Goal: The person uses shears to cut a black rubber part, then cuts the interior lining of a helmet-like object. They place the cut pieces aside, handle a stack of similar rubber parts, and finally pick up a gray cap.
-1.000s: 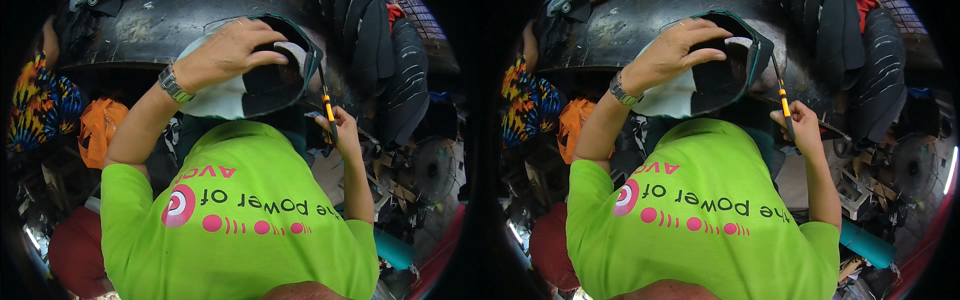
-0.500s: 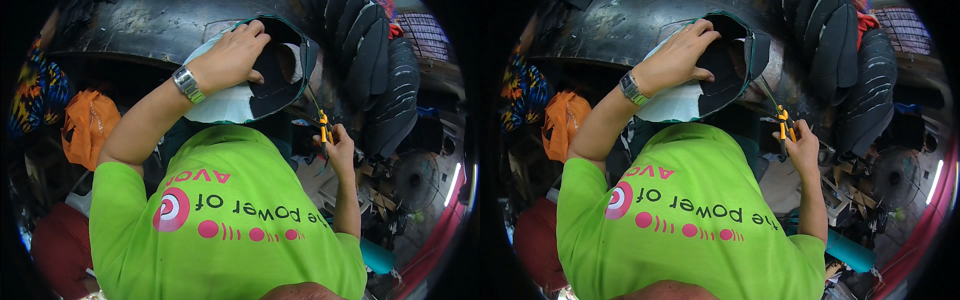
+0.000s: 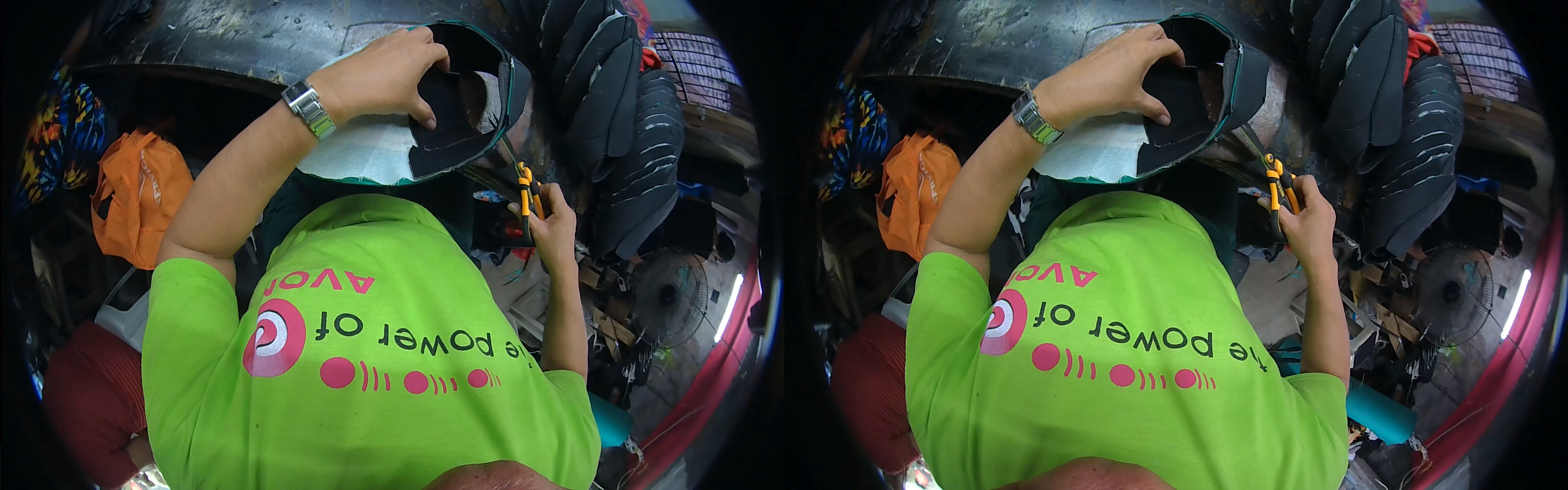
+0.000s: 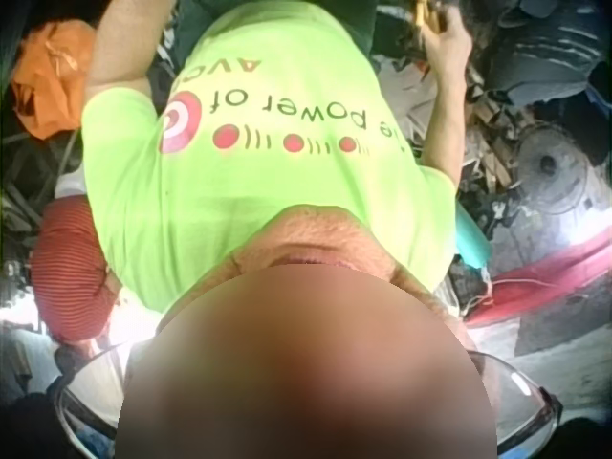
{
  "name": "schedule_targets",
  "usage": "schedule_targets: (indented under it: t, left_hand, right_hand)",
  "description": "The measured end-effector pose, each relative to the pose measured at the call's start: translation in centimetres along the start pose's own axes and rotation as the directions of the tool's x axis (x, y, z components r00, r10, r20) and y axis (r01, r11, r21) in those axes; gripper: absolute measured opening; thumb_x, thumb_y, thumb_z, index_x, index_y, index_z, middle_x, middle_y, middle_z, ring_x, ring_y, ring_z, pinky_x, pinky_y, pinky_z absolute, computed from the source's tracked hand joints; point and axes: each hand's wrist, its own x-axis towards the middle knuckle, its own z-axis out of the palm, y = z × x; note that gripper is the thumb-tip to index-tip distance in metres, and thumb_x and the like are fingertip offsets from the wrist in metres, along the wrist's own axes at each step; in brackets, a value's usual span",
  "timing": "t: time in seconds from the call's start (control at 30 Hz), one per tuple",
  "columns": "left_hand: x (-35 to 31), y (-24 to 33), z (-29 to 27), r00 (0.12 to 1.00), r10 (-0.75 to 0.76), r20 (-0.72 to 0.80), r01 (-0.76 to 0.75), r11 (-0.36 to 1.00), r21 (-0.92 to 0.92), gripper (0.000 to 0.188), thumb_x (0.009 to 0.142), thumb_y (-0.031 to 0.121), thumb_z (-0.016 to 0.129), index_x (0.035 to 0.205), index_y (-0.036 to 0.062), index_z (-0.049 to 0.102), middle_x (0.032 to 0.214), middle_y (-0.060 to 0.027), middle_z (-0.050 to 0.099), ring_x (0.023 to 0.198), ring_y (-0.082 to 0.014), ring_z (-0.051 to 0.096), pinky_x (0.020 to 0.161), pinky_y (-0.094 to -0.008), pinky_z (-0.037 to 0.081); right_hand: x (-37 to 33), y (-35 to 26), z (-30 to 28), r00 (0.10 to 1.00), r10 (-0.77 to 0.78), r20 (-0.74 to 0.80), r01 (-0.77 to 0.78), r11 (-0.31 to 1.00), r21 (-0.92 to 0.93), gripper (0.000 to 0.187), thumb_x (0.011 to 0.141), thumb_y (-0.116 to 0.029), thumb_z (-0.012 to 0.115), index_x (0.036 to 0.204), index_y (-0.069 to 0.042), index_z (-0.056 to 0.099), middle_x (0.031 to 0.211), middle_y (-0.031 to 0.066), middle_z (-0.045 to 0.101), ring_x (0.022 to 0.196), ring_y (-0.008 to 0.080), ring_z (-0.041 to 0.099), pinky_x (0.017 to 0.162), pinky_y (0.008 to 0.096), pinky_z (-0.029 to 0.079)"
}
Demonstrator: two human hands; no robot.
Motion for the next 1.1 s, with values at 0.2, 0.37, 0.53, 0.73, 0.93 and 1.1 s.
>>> schedule_targets:
  t: [0.2, 0.37, 0.53, 0.73, 0.93, 1.1]
  left_hand:
    - [1.0, 0.3, -0.5, 0.997, -0.040, 0.068, 0.036, 0.998, 0.056, 0.068, 0.056, 0.029, 0.094, 0.109, 0.0020, 0.062, 0.112, -0.0128, 0.056, 0.103, -0.0326, 0.060, 0.088, -0.0409, 0.051]
    - [1.1, -0.2, -0.6, 0.996, -0.018, 0.086, 0.009, 0.995, 0.102, 0.068, 0.056, 0.033, 0.094, 0.107, 0.0031, 0.061, 0.115, -0.0129, 0.054, 0.103, -0.0333, 0.061, 0.087, -0.0418, 0.053]
    - [-1.0, -1.3, 0.6, 0.988, 0.099, -0.122, -0.093, 0.994, 0.049, 0.076, 0.061, 0.039, 0.091, 0.122, 0.0061, 0.060, 0.131, -0.0133, 0.051, 0.116, -0.0337, 0.058, 0.099, -0.0397, 0.051]
    - [-2.5, -1.7, 2.3, 0.969, 0.084, -0.232, -0.085, 0.996, 0.007, 0.074, 0.066, 0.041, 0.088, 0.127, 0.0081, 0.062, 0.136, -0.0119, 0.048, 0.119, -0.0313, 0.057, 0.104, -0.0376, 0.050]
    - [-2.7, -1.9, 1.8, 0.974, 0.099, -0.205, -0.115, 0.991, -0.066, 0.065, 0.066, 0.039, 0.088, 0.117, 0.0061, 0.065, 0.127, -0.0103, 0.051, 0.116, -0.0290, 0.057, 0.101, -0.0373, 0.051]
    - [-2.2, -2.0, 1.8, 0.960, 0.155, -0.233, -0.167, 0.985, -0.036, 0.061, 0.066, 0.039, 0.088, 0.107, 0.0028, 0.060, 0.121, -0.0117, 0.051, 0.116, -0.0304, 0.055, 0.101, -0.0380, 0.049]
  right_hand:
    - [1.6, 0.0, 0.0, 0.988, -0.144, -0.060, 0.138, 0.987, -0.082, 0.047, 0.073, -0.030, 0.086, 0.100, -0.003, 0.058, 0.085, 0.0168, 0.066, 0.076, 0.0341, 0.063, 0.070, 0.0396, 0.049]
    - [3.1, -0.4, 0.0, 0.971, -0.226, -0.076, 0.216, 0.969, -0.123, 0.043, 0.072, -0.025, 0.084, 0.101, -0.004, 0.059, 0.086, 0.0153, 0.065, 0.077, 0.0346, 0.060, 0.071, 0.0419, 0.048]
    - [4.4, -0.8, 0.2, 0.945, -0.308, -0.109, 0.290, 0.945, -0.154, 0.043, 0.072, -0.025, 0.084, 0.101, -0.004, 0.059, 0.088, 0.0139, 0.066, 0.079, 0.0342, 0.059, 0.073, 0.0417, 0.047]
    - [5.0, -1.5, 0.7, 0.952, -0.295, -0.085, 0.288, 0.954, -0.083, 0.046, 0.071, -0.028, 0.086, 0.100, -0.004, 0.060, 0.088, 0.0129, 0.067, 0.078, 0.0324, 0.059, 0.073, 0.0409, 0.048]
    - [5.4, -1.3, 0.5, 0.965, -0.251, -0.078, 0.254, 0.967, 0.029, 0.047, 0.072, -0.030, 0.087, 0.100, -0.004, 0.060, 0.089, 0.0126, 0.068, 0.079, 0.0317, 0.061, 0.074, 0.0405, 0.048]
    - [6.1, -1.1, -0.4, 0.963, -0.261, -0.062, 0.257, 0.964, -0.067, 0.038, 0.075, -0.017, 0.079, 0.104, -0.005, 0.059, 0.092, 0.0133, 0.068, 0.081, 0.0325, 0.061, 0.076, 0.0417, 0.049]
